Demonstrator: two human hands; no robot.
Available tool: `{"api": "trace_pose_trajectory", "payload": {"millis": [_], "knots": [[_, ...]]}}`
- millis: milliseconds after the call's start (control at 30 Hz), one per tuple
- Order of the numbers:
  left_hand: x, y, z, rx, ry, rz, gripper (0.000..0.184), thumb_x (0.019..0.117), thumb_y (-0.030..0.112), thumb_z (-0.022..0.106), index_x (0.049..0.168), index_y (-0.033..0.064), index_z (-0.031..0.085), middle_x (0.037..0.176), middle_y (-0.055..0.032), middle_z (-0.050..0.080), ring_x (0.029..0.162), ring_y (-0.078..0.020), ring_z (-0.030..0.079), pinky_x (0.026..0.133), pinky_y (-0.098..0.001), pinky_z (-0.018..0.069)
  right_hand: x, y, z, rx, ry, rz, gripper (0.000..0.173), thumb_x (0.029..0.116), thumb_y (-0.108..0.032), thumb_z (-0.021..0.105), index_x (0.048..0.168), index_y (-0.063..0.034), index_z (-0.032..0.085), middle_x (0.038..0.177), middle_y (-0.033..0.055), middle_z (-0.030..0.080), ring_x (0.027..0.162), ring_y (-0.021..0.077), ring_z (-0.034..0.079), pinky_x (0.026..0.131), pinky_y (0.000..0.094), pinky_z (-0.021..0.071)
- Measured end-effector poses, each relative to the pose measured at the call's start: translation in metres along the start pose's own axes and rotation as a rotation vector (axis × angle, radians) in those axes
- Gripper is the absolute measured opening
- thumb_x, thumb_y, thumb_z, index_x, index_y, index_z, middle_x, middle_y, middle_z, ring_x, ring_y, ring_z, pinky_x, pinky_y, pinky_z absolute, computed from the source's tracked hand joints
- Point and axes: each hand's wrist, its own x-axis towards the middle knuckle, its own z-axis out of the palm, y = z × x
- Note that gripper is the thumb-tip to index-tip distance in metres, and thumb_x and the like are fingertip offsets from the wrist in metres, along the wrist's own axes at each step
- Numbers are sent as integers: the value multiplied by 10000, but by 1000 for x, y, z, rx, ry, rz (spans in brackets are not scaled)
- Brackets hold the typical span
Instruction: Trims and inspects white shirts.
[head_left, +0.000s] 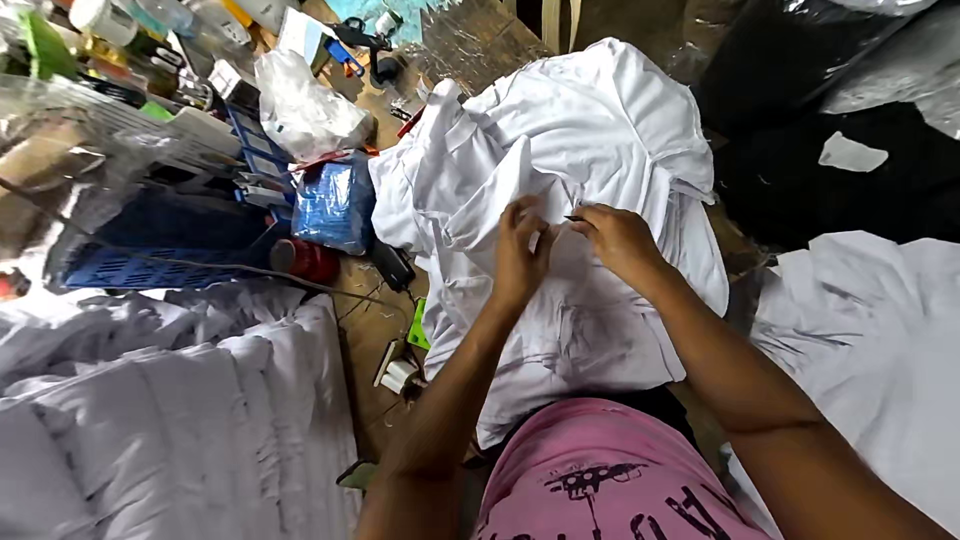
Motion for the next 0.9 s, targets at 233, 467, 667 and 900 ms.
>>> {"api": "trace_pose_trajectory", "payload": {"millis": [233,467,667,900], "knots": [[-164,-12,30,-512,-816,-379,379,1067,206,503,903,-71,703,751,-73,684,664,-79,639,696,-288,559,-50,22,8,174,-187,-61,237,956,-141,713,1137,11,714,1064,177,709,894,307,706,817,521,587],[-182,-8,34,-602,-664,-297,303,1022,184,579,1021,-88,714,1041,-152,712,927,-118,676,846,-285,561,-48,-10,89,-72,-638,-381,177,987,-26,553,1087,30,688,1098,248,666,895,436,684,732,601,539],[-147,10,22,-453,-585,-230,263,1022,129,579,1066,-92,715,1049,-181,723,938,-182,698,877,-336,564,24,16,37,302,-83,54,229,988,-122,633,1060,79,717,985,232,720,928,346,702,889,533,545],[-42,-10,21,66,-113,-136,395,970,80,664,1354,-3,622,1411,-214,596,1284,-356,600,1080,-527,479,23,38,22,388,-134,243,234,1007,-131,627,1105,76,679,1002,221,700,912,309,687,893,506,541]]}}
